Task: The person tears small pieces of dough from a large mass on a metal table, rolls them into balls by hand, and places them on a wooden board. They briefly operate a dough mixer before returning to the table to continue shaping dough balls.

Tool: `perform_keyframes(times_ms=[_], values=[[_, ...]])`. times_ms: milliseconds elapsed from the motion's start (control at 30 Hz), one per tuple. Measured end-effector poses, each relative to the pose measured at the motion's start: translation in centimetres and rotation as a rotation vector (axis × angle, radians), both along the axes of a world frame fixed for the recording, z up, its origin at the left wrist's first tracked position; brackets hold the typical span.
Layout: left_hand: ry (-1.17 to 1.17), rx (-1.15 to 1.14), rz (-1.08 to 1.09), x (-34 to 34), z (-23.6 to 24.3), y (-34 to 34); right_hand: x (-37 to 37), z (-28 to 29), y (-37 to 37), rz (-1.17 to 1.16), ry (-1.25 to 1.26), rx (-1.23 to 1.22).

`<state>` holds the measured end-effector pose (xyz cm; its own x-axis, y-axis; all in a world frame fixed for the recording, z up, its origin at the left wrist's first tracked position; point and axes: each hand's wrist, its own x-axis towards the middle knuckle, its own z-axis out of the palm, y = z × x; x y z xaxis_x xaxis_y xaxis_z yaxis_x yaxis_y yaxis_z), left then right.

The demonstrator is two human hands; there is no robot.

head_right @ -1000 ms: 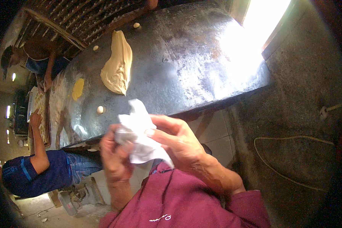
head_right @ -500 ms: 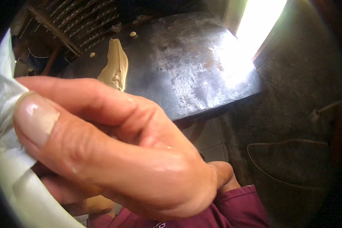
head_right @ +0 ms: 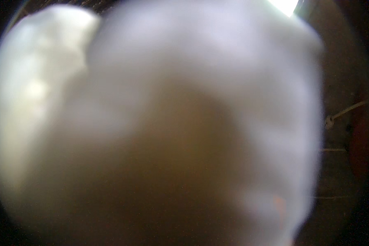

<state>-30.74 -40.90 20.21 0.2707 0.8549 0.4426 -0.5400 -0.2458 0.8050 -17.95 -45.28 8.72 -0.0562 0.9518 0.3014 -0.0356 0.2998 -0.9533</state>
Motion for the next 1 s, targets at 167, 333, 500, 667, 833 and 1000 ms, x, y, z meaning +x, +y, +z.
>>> perform_keyframes(times_ms=[167,333,500,667,833,1000], values=[[0.004,0.029,0.007,0.2,0.3,-0.6,0.2,-0.9,-1.1,-0.012,-0.028,0.010],[0.019,0.039,0.020,0.2,1.0,-1.4,0.3,-1.2,-1.7,-0.020,-0.039,0.023],[0.034,0.041,0.031,0.3,1.4,-2.3,0.5,-0.5,-2.1,-0.008,-0.051,0.039],[0.048,0.040,0.029,0.7,1.7,-2.8,1.2,0.0,-2.7,-0.014,-0.059,0.019],[0.037,0.058,0.016,1.0,2.2,-2.9,1.6,-0.5,-3.1,-0.006,-0.081,0.000],[0.031,0.078,-0.007,1.2,2.6,-3.1,1.5,-0.6,-3.9,-0.031,-0.090,-0.021]])
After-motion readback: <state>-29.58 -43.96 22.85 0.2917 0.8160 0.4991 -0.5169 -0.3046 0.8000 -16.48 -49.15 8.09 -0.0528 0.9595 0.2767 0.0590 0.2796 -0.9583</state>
